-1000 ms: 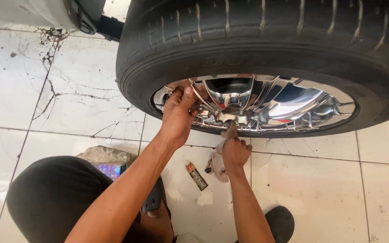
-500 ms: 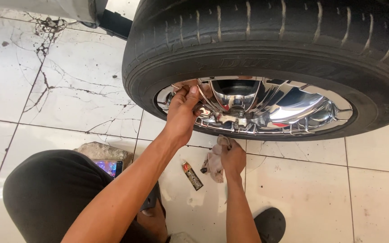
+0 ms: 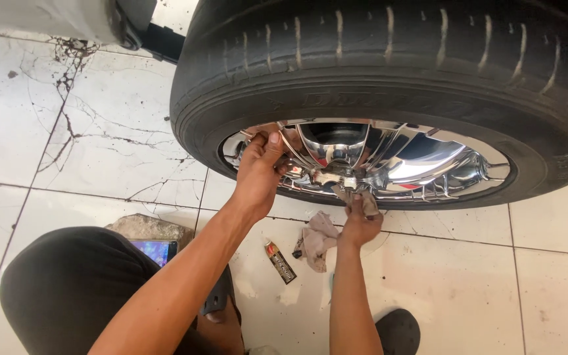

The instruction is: The person kneels beside a car and wipes the chrome wheel rim with a cloth. They repeatedly rub the rim surface and wipe the cloth, continuing the same motion around the wheel.

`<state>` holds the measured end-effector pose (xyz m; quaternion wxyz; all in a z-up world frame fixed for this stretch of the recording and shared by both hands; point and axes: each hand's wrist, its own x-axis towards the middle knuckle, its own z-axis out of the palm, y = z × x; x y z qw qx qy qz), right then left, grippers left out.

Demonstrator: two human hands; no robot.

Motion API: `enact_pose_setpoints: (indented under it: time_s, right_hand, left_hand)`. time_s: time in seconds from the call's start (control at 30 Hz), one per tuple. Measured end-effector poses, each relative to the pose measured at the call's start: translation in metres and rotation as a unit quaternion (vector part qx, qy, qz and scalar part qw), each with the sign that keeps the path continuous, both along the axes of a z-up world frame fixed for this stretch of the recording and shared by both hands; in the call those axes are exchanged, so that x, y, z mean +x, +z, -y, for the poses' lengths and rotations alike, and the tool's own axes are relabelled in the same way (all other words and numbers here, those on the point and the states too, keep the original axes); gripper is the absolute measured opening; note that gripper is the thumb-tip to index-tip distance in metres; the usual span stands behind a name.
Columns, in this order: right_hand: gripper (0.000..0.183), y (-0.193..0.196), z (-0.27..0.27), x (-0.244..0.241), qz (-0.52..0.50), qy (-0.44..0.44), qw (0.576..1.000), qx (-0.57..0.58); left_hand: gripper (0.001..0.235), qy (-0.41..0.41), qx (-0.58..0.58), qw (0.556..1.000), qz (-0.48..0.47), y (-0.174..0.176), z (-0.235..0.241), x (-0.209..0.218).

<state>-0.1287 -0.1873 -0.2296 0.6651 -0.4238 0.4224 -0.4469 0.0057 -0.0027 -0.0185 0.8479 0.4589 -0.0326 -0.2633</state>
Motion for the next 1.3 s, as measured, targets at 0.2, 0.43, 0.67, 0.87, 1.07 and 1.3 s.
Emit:
enact_pose_setpoints:
  time_s: [0.2,0.43,0.67,0.87,1.07,1.3]
  right_hand:
    - [0.051,-0.024,0.008,0.027,-0.092,-0.02,0.98,0.175]
    - [0.071,-0.016,0.019,0.037,-0.176,-0.015,0.964,0.2]
    - [0.075,-0.018,0.024,0.031,-0.167,0.004,0.967,0.193]
    - [0.076,-0.022,0.024,0.018,-0.221,0.008,0.96,0.172]
    - [0.089,0.003,0.014,0.024,-0.22,0.001,0.968,0.122]
    - [0.088,-0.03,0.024,0.008,-0.342,0.013,0.939,-0.03]
  left_hand:
    - [0.032,-0.006,-0.008,1.0,0.013,0.009,-0.001,0.001]
    - [0.029,-0.016,-0.003,1.0,0.002,0.005,0.001,0.003]
    - [0.028,-0.008,-0.005,1.0,0.0,0.007,0.002,0.004]
    - [0.027,-0.014,-0.031,0.999,0.004,-0.007,-0.001,-0.001]
    - [0.033,-0.035,0.011,0.999,0.011,0.01,-0.005,-0.002]
    - [0.027,-0.027,0.001,1.0,0.002,0.009,-0.001,0.001]
